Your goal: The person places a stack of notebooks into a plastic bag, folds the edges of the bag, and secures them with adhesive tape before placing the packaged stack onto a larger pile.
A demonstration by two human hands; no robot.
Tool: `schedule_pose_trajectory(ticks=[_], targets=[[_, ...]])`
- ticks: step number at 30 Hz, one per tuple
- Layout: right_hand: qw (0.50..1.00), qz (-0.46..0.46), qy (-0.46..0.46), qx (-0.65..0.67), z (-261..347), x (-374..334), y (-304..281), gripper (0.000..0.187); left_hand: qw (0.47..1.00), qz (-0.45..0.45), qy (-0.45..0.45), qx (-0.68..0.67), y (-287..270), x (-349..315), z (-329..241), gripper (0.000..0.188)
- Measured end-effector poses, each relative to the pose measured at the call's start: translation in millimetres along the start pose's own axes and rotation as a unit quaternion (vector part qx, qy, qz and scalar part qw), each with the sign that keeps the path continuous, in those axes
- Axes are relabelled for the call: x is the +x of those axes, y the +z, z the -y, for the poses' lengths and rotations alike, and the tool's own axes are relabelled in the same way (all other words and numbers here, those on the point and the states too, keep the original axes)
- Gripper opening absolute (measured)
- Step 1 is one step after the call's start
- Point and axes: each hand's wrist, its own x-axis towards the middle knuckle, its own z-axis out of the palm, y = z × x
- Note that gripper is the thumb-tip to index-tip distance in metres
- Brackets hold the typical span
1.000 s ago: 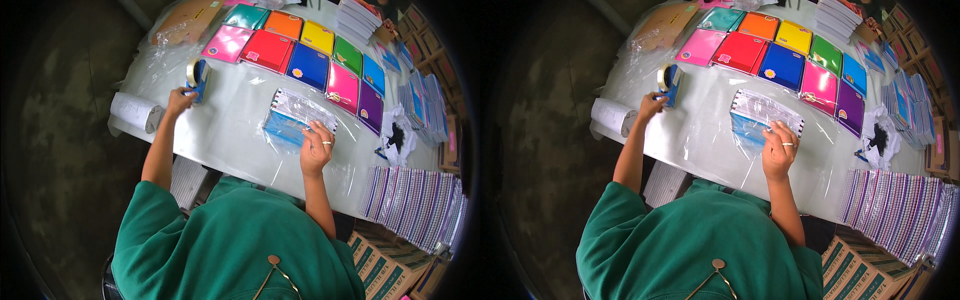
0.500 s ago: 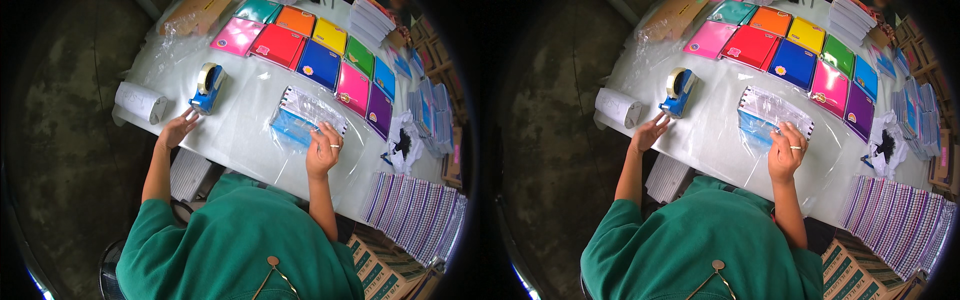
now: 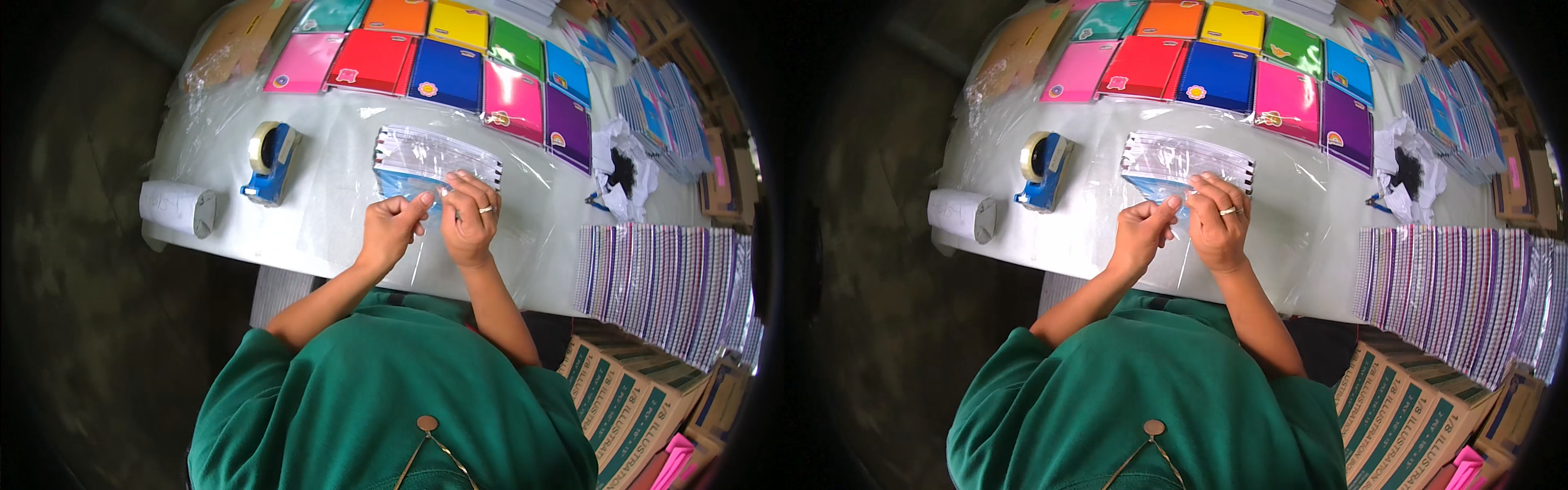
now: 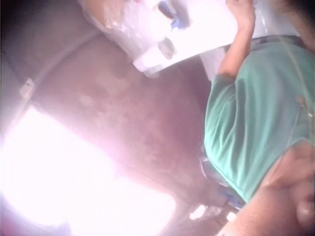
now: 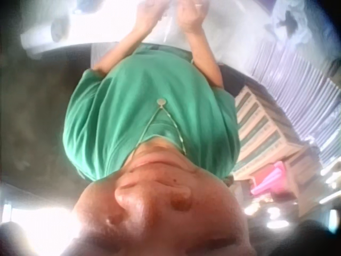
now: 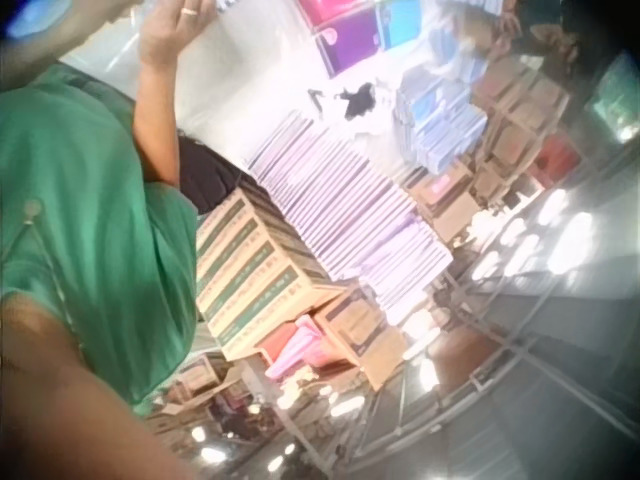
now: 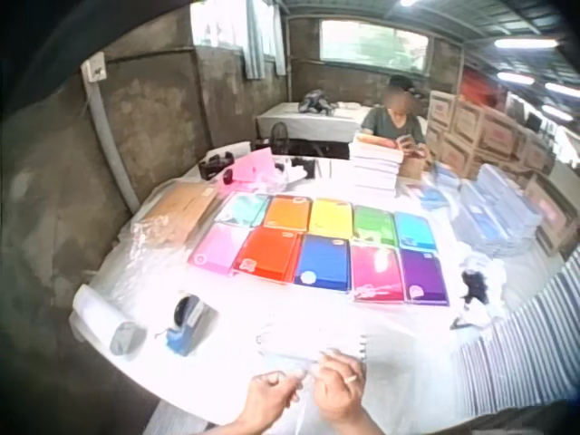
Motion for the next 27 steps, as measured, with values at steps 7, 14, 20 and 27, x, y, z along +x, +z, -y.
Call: schedule_pose_trajectory(ticks=[7, 14, 20, 27], targets=[[0.974, 0.206, 0.017, -0.092, 12, 21, -22, 0.040, 0.992, -0.069, 0.103, -0.003, 6, 18, 25, 0.041], [0.946, 0.304, 0.072, -0.091, 11, 76, 8, 0.054, 0.992, 0.040, -0.055, 0.109, -7, 20, 104, 0.041], [0.906, 0.192, 0.247, 0.285, 17, 91, -12, 0.080, 0.937, 0.321, -0.133, 0.022, -6, -1, 85, 0.065], [0.904, 0.167, 0.292, 0.264, -50, 11, -30, 0.097, 0.968, 0.151, 0.198, -0.020, -76, 71, 17, 0.079]])
